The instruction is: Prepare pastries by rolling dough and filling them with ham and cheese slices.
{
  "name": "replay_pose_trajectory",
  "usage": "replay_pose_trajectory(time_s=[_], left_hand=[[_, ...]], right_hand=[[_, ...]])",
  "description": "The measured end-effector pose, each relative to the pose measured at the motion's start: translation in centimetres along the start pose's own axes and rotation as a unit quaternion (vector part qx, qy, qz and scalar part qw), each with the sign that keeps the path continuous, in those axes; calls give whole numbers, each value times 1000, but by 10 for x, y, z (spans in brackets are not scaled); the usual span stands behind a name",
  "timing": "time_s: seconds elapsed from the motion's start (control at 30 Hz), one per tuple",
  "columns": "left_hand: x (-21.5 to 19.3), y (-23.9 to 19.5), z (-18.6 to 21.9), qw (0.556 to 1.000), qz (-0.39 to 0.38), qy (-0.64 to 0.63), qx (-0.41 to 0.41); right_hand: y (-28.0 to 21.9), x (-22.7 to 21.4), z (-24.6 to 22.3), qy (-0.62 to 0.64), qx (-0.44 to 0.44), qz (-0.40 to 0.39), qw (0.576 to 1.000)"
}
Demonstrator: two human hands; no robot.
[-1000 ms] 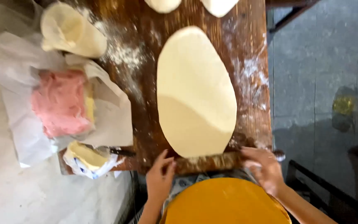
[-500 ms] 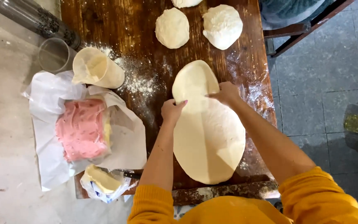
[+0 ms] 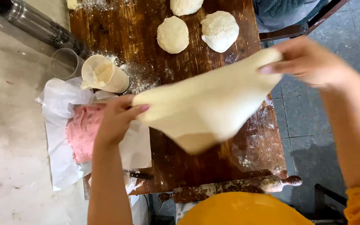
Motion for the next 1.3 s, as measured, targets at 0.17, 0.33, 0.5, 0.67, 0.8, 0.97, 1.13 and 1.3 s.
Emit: replay_pose_trajectory(time_s=[0.17,0.33,0.5,0.67,0.8,0.97,1.13,1.3], left_hand=[[13,-61,-11,947,45,245,203],[62,-73,-146,891,62,325,311],[107,-86,-262,935,207,263,118],[137,-47,-275,890,291,-257,-240],[136,-47,-276,922,240,-90,-290],[110,-99,-304,889,265,-168,-333],[118,-136,-238,911,276,205,-229],[128,-177,-261,842,-5,531,97]], right_hand=[[-82,-7,17,-89,-142,101,981],[-100,100,157,-140,-163,126,968],[-119,173,291,36,75,246,966],[-64,206,267,309,261,258,878],[-65,205,258,-13,292,157,943],[-107,192,305,172,254,129,943],[-151,190,252,-30,175,164,970],[-201,180,242,-389,-80,-30,917]])
Point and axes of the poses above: each hand's wrist, its own y-axis towards the middle knuckle, its own x-axis out of the palm, z = x × y, the point moved 1 cm from there along y, towards the middle knuckle, and after that the axes turned 4 degrees about z, right-handed, at the moved point
